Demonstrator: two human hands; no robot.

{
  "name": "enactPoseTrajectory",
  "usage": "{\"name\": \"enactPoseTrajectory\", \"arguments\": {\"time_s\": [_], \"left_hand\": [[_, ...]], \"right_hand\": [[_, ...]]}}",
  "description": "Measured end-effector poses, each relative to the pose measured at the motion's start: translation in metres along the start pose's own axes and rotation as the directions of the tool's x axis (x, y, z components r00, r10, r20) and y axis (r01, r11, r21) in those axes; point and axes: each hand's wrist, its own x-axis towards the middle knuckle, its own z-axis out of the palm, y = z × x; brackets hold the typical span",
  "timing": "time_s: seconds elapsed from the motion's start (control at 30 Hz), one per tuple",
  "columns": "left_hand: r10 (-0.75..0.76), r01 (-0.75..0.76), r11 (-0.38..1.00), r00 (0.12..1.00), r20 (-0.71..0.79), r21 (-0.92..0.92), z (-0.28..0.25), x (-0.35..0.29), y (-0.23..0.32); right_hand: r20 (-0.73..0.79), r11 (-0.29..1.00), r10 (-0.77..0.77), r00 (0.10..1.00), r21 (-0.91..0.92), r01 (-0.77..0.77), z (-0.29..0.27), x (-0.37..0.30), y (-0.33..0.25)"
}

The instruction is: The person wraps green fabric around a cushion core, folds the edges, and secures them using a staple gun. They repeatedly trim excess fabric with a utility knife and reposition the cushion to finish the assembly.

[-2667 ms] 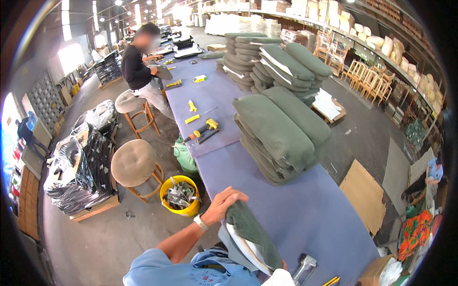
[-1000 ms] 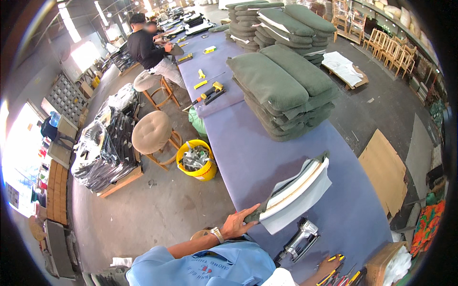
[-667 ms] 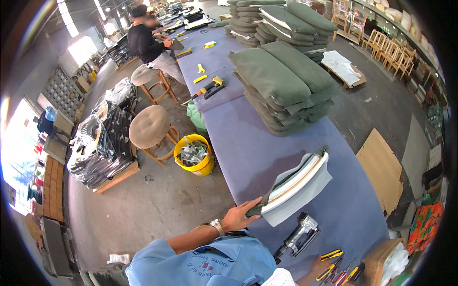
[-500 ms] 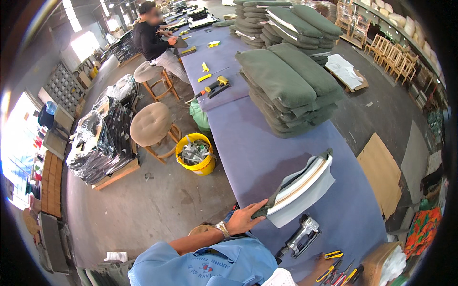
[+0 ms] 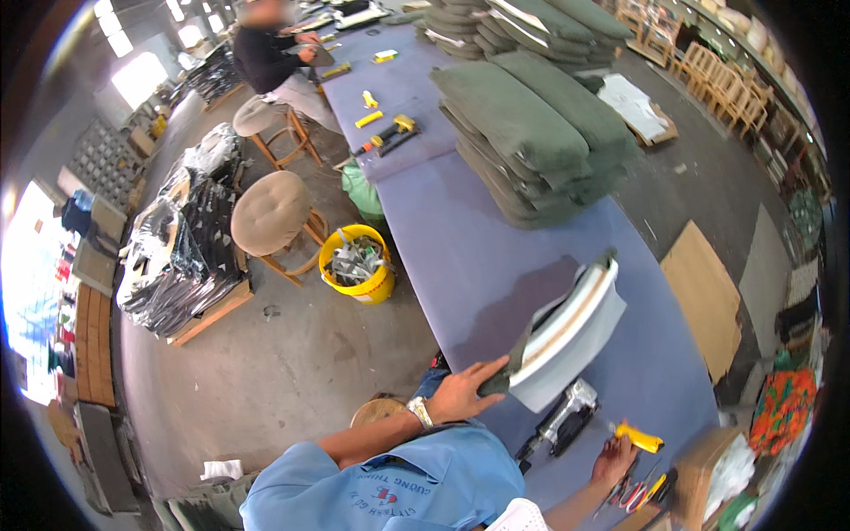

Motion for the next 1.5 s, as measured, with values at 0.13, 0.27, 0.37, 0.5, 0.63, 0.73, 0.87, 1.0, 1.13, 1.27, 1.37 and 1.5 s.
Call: {"name": "enactPoseTrajectory", "arguments": {"time_s": [0.13,0.27,0.37,0.5,0.63,0.73,0.87,1.0,1.13,1.27,1.37,1.5], "left_hand": [[0.330,-0.322,0.942,0.940,-0.087,0.097,0.009,0.015,-0.035],[0.257,-0.259,0.965,0.965,-0.048,-0.043,0.007,0.012,-0.009],[0.241,-0.244,0.967,0.969,-0.055,-0.070,0.014,0.009,-0.012],[0.256,-0.259,0.965,0.964,-0.070,-0.041,0.019,0.014,-0.020],[0.308,-0.309,0.951,0.950,-0.053,-0.010,0.015,0.016,-0.018],[0.362,-0.384,0.909,0.920,0.153,0.160,-0.011,0.020,0.006],[0.412,-0.496,0.803,0.862,0.296,0.330,-0.025,0.041,0.026],[0.534,-0.572,0.790,0.818,0.213,0.218,-0.025,0.062,0.029],[0.535,-0.555,0.831,0.812,0.235,0.027,-0.024,0.081,0.018],[0.506,-0.524,0.851,0.820,0.268,-0.005,-0.020,0.081,0.017],[0.505,-0.525,0.851,0.820,0.270,0.000,-0.017,0.080,0.016],[0.522,-0.544,0.839,0.815,0.252,0.018,-0.015,0.076,0.015]], "right_hand": [[-0.050,0.994,0.061,0.997,0.097,-0.056,0.083,-0.009,-0.009],[0.268,0.991,-0.088,0.959,0.125,0.056,0.139,-0.018,-0.021],[0.427,0.979,-0.010,0.904,-0.179,0.095,0.184,-0.044,-0.029],[0.526,0.862,0.120,0.842,-0.477,0.175,0.196,-0.068,-0.010],[0.501,0.755,0.215,0.838,-0.630,0.183,0.208,-0.086,0.008],[0.496,0.738,0.251,0.831,-0.654,0.168,0.209,-0.088,0.022],[0.468,0.731,0.229,0.854,-0.661,0.166,0.205,-0.084,0.032],[0.466,0.637,0.253,0.848,-0.740,0.216,0.208,-0.090,0.021],[0.482,0.591,0.218,0.849,-0.757,0.278,0.220,-0.100,0.015],[0.490,0.466,0.155,0.858,-0.802,0.374,0.220,-0.098,0.023],[0.514,0.400,0.134,0.847,-0.810,0.428,0.219,-0.098,0.023],[0.516,0.446,0.084,0.852,-0.784,0.431,0.216,-0.099,0.028]]}}
